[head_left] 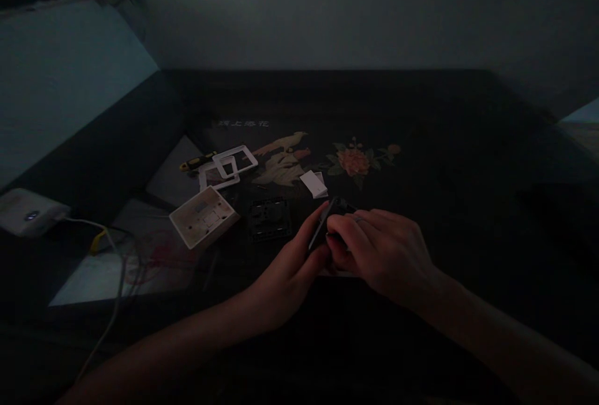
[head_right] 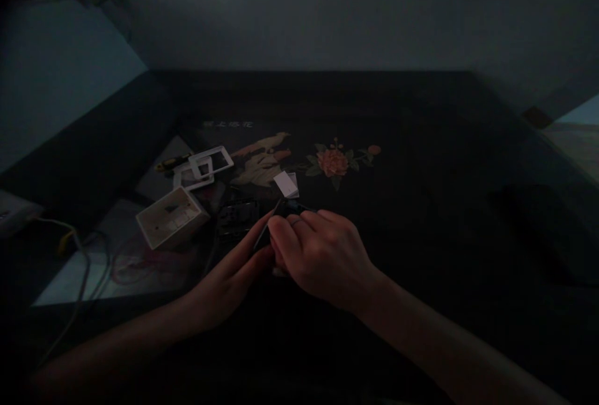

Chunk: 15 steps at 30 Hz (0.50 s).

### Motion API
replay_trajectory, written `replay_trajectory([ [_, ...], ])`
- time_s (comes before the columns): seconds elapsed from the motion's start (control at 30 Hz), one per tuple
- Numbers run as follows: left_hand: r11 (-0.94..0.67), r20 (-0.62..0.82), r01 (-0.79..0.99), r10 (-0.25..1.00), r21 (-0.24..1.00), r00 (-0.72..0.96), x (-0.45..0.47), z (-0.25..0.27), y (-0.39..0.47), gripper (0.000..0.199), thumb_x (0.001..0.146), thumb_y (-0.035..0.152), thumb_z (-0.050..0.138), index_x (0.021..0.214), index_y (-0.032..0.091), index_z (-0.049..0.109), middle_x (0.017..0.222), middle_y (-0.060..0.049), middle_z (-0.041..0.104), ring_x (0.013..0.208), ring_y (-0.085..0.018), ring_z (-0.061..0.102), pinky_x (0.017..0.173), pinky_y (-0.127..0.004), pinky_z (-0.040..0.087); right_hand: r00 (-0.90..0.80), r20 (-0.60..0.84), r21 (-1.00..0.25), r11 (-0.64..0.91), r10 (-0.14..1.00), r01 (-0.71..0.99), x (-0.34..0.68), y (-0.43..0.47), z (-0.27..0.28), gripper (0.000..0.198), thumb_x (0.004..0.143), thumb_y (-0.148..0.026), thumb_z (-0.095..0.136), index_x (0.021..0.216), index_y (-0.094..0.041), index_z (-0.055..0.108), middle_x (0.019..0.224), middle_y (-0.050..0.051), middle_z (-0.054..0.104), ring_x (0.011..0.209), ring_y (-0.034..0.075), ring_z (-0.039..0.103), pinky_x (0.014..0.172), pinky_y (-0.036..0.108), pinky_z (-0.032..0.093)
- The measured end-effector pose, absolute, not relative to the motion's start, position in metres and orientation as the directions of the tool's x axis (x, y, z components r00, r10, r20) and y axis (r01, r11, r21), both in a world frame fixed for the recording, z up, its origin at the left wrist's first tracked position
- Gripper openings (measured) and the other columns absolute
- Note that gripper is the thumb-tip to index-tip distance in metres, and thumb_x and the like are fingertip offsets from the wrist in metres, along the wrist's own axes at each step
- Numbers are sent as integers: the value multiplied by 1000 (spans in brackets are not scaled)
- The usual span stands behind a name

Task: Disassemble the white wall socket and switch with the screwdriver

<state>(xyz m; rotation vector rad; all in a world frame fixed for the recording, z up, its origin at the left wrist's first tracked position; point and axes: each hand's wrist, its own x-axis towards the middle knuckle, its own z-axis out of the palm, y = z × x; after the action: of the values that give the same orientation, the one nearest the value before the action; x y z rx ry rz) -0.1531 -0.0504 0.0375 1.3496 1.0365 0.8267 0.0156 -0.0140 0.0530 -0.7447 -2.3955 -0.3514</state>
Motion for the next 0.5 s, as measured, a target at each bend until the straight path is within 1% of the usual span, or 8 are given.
replay_trajectory([
  [0.1, 83, -100, 65, 940, 994, 325, -155, 41, -48, 58, 97, 29, 45, 153, 19, 34, 155, -3, 46, 146, -23, 39, 122, -33, 28, -693, 605, 86, 833, 392, 547, 14, -9, 56, 36, 100, -17, 36, 76, -15, 64, 57, 1, 61, 51, 14, 50, 52, 29, 35],
  [0.17, 91, -98, 37, 943, 995, 318, -157, 42, -47, 57, 97, 29, 46, 153, 20, 35, 156, -3, 45, 147, -24, 36, 123, -33, 28, -688, 603, 61, 836, 404, 545, 13, -7, 58, 32, 96, -15, 38, 75, -15, 62, 57, 0, 60, 50, 13, 49, 51, 28, 34],
  [0.3, 186, -150, -80, 933, 979, 328, -158, 36, -47, 56, 98, 33, 51, 151, 25, 38, 155, -3, 46, 144, -27, 41, 116, -36, 40, -630, 595, -67, 813, 498, 579, 10, -3, 58, 23, 88, -12, 39, 75, -16, 57, 55, -2, 56, 46, 11, 44, 49, 26, 32],
  [0.37, 266, -198, -176, 924, 948, 327, -158, 31, -47, 54, 98, 34, 53, 150, 27, 40, 150, -5, 52, 136, -28, 51, 106, -35, 49, -626, 600, -78, 815, 499, 575, 8, 0, 56, 22, 86, -12, 38, 73, -17, 55, 55, -1, 56, 46, 12, 44, 49, 26, 32],
  [0.43, 348, -253, -279, 911, 895, 325, -157, 27, -45, 53, 97, 34, 53, 149, 27, 41, 141, -7, 59, 121, -27, 63, 91, -33, 56, -633, 606, -67, 823, 482, 563, 5, 5, 54, 22, 86, -12, 37, 72, -18, 54, 55, 0, 56, 47, 13, 45, 50, 27, 32],
  [0.5, 379, -267, -360, 908, 853, 322, -156, 26, -43, 52, 96, 32, 54, 146, 24, 44, 133, -9, 64, 105, -25, 70, 78, -30, 58, -639, 597, -73, 825, 486, 560, 1, 10, 53, 22, 86, -13, 37, 73, -19, 53, 55, 0, 56, 48, 14, 46, 51, 28, 32],
])
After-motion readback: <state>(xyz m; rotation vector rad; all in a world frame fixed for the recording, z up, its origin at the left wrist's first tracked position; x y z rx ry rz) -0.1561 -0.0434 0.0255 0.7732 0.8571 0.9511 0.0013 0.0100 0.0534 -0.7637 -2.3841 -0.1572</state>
